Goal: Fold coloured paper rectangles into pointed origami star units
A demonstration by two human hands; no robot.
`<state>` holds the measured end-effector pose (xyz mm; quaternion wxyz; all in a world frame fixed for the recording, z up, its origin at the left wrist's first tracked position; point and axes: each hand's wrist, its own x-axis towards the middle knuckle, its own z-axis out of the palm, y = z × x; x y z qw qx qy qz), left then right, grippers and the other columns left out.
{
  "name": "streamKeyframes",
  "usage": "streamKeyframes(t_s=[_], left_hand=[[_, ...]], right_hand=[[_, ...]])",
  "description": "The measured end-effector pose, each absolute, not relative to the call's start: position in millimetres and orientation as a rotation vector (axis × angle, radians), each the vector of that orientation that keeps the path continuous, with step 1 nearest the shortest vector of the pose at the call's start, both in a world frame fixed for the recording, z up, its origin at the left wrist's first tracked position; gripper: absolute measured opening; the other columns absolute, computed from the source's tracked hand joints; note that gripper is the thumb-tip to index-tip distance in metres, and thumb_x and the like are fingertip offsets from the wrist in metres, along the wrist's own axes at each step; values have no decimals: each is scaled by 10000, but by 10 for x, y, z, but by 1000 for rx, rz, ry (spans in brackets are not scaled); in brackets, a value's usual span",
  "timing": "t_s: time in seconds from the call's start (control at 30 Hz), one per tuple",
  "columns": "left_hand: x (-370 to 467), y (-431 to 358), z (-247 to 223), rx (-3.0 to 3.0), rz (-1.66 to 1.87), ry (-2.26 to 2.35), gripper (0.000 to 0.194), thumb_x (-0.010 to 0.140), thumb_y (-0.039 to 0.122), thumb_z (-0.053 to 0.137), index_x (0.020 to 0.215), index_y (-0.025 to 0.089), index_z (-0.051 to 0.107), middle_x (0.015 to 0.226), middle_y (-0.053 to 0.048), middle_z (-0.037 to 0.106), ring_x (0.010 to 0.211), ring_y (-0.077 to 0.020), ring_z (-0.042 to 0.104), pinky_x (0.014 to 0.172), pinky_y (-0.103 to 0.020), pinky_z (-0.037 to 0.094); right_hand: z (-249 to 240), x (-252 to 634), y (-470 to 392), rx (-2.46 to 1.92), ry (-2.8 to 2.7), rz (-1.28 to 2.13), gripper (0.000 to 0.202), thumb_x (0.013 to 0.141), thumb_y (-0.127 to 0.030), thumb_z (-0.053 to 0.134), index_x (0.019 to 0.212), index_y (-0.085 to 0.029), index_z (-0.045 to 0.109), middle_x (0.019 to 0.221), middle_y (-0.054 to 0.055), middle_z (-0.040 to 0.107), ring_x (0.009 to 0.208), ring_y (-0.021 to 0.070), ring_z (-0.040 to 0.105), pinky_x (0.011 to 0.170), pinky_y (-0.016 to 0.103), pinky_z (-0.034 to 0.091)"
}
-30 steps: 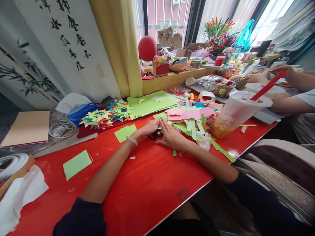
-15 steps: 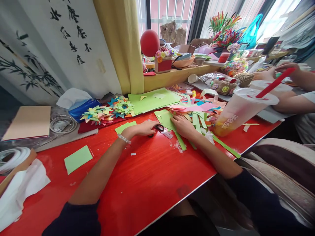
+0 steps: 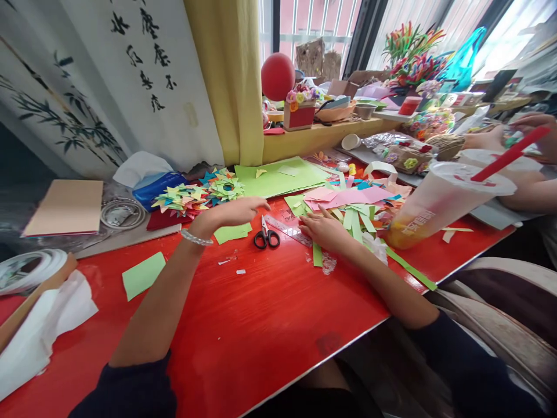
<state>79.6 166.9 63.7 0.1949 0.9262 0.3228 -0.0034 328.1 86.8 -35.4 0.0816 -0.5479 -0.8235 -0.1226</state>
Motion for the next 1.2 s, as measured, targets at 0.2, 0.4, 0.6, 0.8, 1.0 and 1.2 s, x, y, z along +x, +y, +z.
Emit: streamKeyframes(t_s=[0.2, 0.4, 0.6, 0.8, 1.0, 1.2], left_hand=[[202, 1735, 384, 2607, -63, 1313, 542, 803, 469, 528, 1225, 132, 571, 1286, -150, 589, 1159, -291, 564, 946, -367, 444], [-192, 1353, -108, 2706, 55, 1516, 585, 918, 472, 402, 1383, 117, 411, 1394, -172, 493, 1246, -286, 515, 989, -378, 427], [-285, 930, -203, 2859, 364, 1712, 441, 965, 252, 308, 1367, 118, 427, 1089, -178, 687, 887, -288, 698, 698, -383, 544], [-134, 557, -250, 3093, 622, 1473, 385, 952, 129, 322, 1271, 114, 538, 1283, -150, 600, 1171, -240, 588, 931, -358, 518], [-64, 542, -230, 3217, 1061, 1101, 368, 908, 90, 432, 1245, 140, 573, 1373, -156, 516, 1343, -275, 403, 1075, -493, 396], [27, 479, -166, 2609, 1340, 1224, 188, 892, 243, 550, 1030, 262, 677, 1422, -69, 438, 1369, -254, 337, 1071, -504, 382]], right_hand=[[-136, 3094, 743, -1404, -2179, -552, 425, 992, -257, 350, 1349, -60, 470, 1397, 142, 494, 1368, 244, 367, 1169, 487, 200], [-16, 2407, 492, -1151, -2418, 171, 328, 946, -273, 477, 1207, -117, 600, 1276, 135, 605, 1222, 262, 535, 1084, 427, 356], [-34, 1899, 520, -1293, -2141, 673, 290, 894, -328, 576, 996, -68, 655, 1155, 242, 629, 1266, 369, 461, 1095, 532, 259], [-13, 1756, 602, -1097, -1660, 1469, 454, 944, -513, 376, 844, -139, 613, 776, 91, 671, 754, 201, 699, 745, 357, 575], [-88, 1830, 554, -918, -1175, 1689, 57, 837, -147, 527, 848, -166, 579, 789, 0, 627, 655, 95, 649, 748, 275, 583], [-42, 1870, 539, -757, -1011, 1715, 108, 833, -198, 586, 909, -155, 649, 930, 43, 697, 777, 125, 666, 792, 273, 581]])
